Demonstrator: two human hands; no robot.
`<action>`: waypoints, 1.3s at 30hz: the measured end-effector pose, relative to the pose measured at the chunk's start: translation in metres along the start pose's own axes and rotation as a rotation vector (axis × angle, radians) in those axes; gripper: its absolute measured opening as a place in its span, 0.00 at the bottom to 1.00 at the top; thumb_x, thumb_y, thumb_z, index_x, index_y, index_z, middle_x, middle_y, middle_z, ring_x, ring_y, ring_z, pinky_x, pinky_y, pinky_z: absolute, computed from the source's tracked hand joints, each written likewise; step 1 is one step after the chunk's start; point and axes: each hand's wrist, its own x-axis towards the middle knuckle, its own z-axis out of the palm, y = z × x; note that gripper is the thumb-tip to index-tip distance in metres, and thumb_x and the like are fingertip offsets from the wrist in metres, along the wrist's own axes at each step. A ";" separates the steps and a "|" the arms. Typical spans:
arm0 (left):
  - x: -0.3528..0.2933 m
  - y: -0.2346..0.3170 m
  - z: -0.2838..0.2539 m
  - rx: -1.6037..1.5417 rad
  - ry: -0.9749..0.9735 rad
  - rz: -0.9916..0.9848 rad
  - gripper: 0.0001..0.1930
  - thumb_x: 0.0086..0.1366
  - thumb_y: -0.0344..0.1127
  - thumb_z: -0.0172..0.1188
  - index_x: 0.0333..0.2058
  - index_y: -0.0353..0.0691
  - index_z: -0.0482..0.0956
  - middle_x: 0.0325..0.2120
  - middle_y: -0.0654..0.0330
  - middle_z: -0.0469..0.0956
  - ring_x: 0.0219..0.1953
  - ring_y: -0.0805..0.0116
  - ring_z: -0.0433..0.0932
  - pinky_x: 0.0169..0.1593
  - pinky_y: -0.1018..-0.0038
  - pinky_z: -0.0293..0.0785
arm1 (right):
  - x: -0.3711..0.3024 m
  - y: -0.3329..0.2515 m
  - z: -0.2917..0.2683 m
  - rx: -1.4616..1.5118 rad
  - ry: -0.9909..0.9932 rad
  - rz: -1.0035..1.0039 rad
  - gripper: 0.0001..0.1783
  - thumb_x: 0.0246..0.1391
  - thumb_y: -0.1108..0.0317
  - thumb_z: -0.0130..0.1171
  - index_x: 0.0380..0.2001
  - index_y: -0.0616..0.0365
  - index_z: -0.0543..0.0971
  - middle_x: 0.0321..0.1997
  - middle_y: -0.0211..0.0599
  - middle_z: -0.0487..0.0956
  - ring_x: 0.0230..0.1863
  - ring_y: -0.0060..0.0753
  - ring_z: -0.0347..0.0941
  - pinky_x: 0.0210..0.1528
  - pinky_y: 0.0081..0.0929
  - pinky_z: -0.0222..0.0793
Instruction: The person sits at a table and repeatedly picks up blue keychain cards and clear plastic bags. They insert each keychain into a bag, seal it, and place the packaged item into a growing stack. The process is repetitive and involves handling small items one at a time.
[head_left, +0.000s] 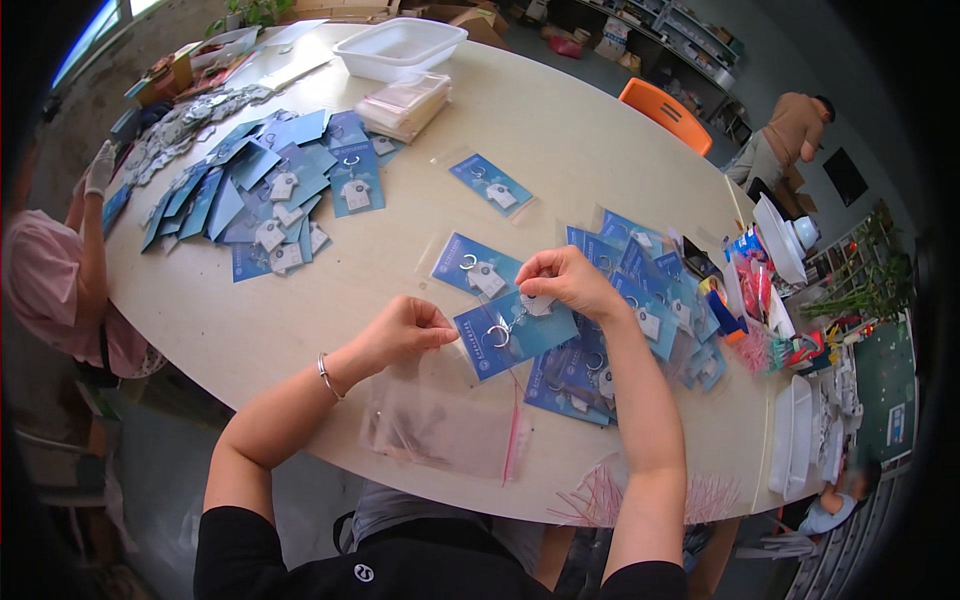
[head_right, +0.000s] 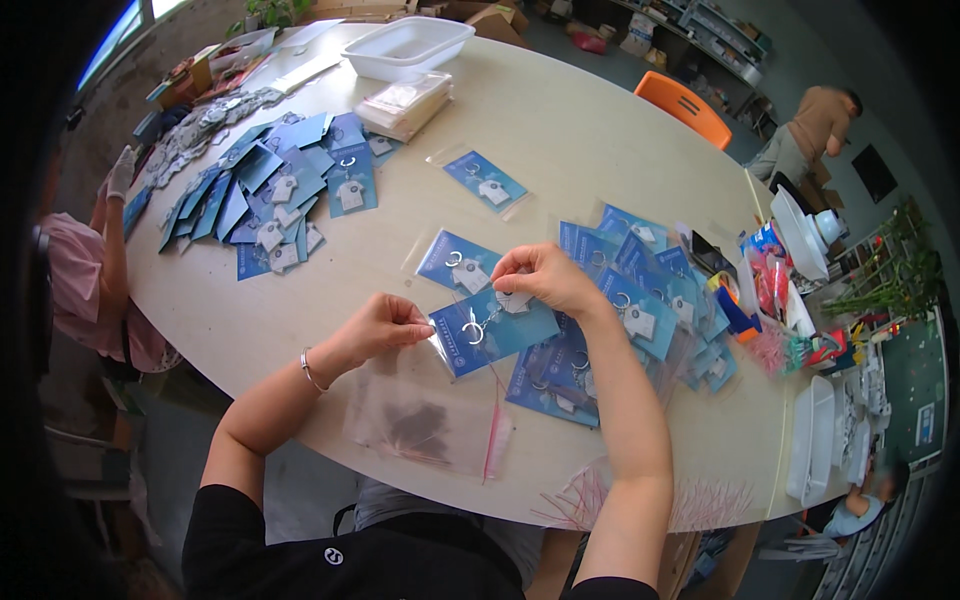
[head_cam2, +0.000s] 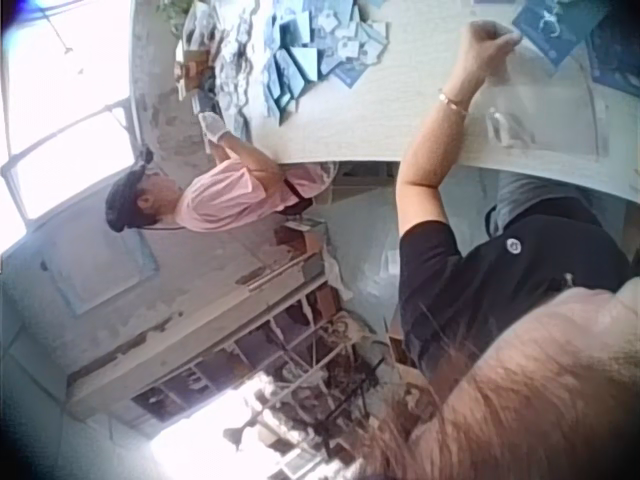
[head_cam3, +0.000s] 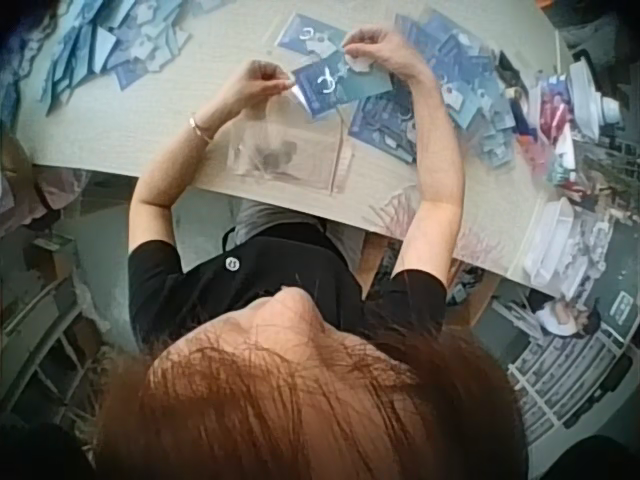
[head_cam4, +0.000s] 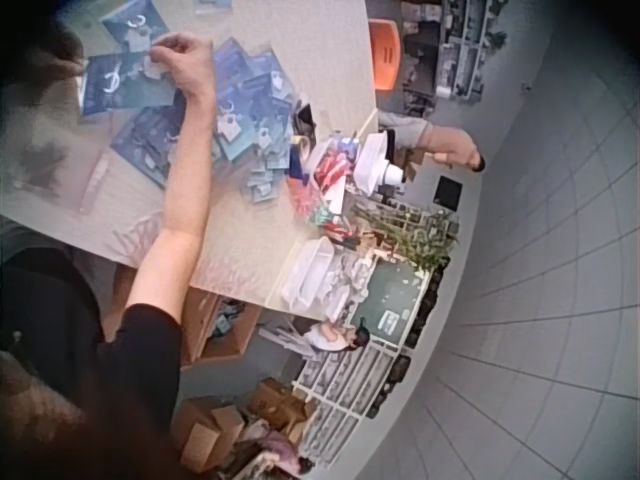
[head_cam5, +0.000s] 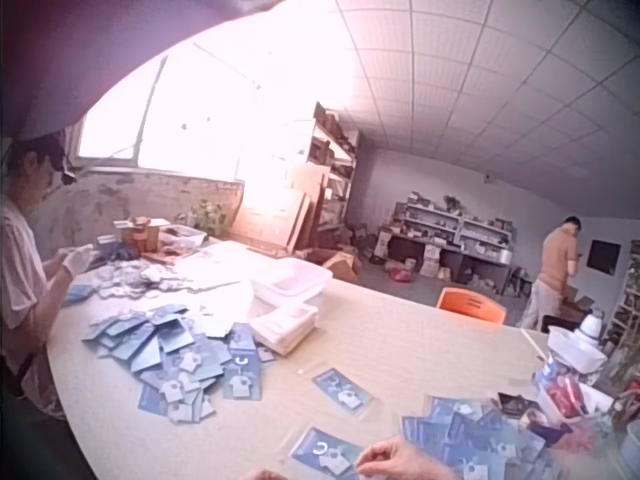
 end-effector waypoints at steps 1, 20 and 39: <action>0.000 0.000 0.000 -0.002 0.003 0.005 0.12 0.61 0.38 0.68 0.28 0.34 0.80 0.22 0.67 0.76 0.23 0.84 0.70 0.27 0.85 0.64 | 0.002 -0.002 0.004 -0.004 -0.012 0.007 0.07 0.48 0.73 0.66 0.32 0.63 0.83 0.28 0.31 0.80 0.32 0.19 0.75 0.37 0.18 0.71; -0.002 -0.001 0.008 -0.024 0.025 0.171 0.09 0.61 0.24 0.63 0.40 0.30 0.78 0.30 0.59 0.82 0.32 0.79 0.78 0.34 0.81 0.74 | -0.033 0.016 0.071 0.109 0.099 0.118 0.11 0.61 0.69 0.54 0.38 0.65 0.80 0.27 0.22 0.74 0.31 0.15 0.67 0.39 0.17 0.65; -0.029 0.056 0.056 0.894 0.703 1.025 0.15 0.50 0.27 0.70 0.36 0.44 0.76 0.38 0.59 0.75 0.42 0.59 0.74 0.42 0.69 0.71 | -0.032 0.001 0.075 0.233 0.124 0.183 0.08 0.45 0.76 0.68 0.32 0.64 0.81 0.27 0.30 0.80 0.29 0.18 0.75 0.32 0.17 0.70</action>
